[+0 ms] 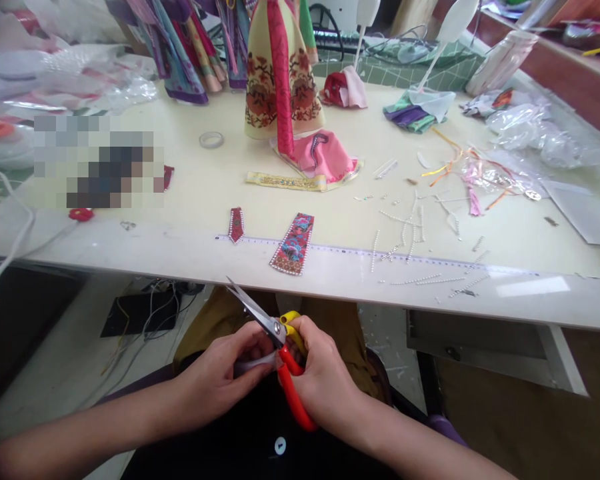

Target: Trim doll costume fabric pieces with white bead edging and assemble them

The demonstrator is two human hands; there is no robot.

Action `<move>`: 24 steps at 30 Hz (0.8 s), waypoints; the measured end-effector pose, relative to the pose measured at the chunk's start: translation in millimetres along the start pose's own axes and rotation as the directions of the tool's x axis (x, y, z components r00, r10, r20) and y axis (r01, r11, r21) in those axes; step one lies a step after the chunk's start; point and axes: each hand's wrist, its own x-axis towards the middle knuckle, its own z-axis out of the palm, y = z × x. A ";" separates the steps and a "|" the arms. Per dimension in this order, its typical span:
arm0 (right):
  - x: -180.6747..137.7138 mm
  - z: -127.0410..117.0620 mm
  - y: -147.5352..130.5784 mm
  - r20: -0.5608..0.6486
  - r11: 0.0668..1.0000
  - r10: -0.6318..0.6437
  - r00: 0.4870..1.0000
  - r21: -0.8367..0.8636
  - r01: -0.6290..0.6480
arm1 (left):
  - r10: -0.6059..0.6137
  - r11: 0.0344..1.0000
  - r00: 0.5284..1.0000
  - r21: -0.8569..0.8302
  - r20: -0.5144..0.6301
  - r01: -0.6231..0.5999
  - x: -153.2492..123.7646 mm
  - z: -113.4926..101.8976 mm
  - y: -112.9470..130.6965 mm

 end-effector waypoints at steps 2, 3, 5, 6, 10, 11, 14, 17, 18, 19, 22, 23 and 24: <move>-0.5 0.3 1.3 -0.003 1.000 0.005 1.000 -0.008 -0.005 | -0.013 1.000 1.000 -0.002 0.001 0.013 0.5 -0.1 0.5; -1.0 0.6 2.1 -0.005 1.000 0.006 1.000 -0.012 -0.006 | -0.023 1.000 1.000 -0.004 0.002 0.023 0.8 -0.4 0.6; -2.3 1.3 3.4 -0.016 1.000 0.004 1.000 -0.020 -0.005 | -0.044 0.999 0.999 -0.009 0.005 0.045 1.3 -1.3 0.7; -2.9 1.5 3.9 -0.019 1.000 0.004 1.000 -0.024 -0.004 | -0.051 0.999 0.999 -0.011 0.011 0.052 1.6 -1.9 0.7; -4.0 0.2 3.2 -0.025 0.998 0.020 0.999 -0.058 -0.021 | -0.062 0.998 0.997 -0.005 0.056 0.062 3.0 -5.0 0.7; -3.9 -0.6 2.6 -0.027 0.997 0.027 0.999 -0.066 -0.028 | -0.067 0.998 0.995 -0.002 0.071 0.068 3.6 -5.6 0.5; -3.1 -3.5 0.6 -0.045 0.996 0.026 0.999 -0.078 -0.030 | -0.070 0.998 0.993 0.002 0.094 0.071 5.5 -7.2 -0.8; -1.7 -5.5 -1.4 -0.066 0.997 -0.002 0.998 -0.072 -0.003 | -0.042 0.999 0.994 -0.002 0.101 0.042 6.5 -8.4 -1.7; -1.3 -6.0 -2.0 -0.070 0.998 -0.007 0.998 -0.065 0.002 | -0.037 0.999 0.994 0.000 0.103 0.037 6.4 -9.0 -1.5; -0.9 -6.4 -2.3 -0.076 0.998 -0.006 0.997 -0.059 0.001 | -0.038 0.999 0.994 0.004 0.103 0.038 6.3 -9.6 -1.2; -0.6 -7.3 -1.9 -0.100 0.998 0.014 0.995 -0.052 -0.019 | -0.059 0.998 0.995 0.016 0.083 0.058 5.0 -11.7 1.1; -0.7 -7.4 -1.3 -0.107 0.998 0.021 0.994 -0.050 -0.026 | -0.062 0.998 0.995 0.017 0.072 0.061 4.4 -12.2 2.3; -0.9 -7.6 -0.8 -0.112 0.999 0.024 0.993 -0.046 -0.029 | -0.063 0.998 0.996 0.016 0.060 0.062 3.6 -12.5 3.6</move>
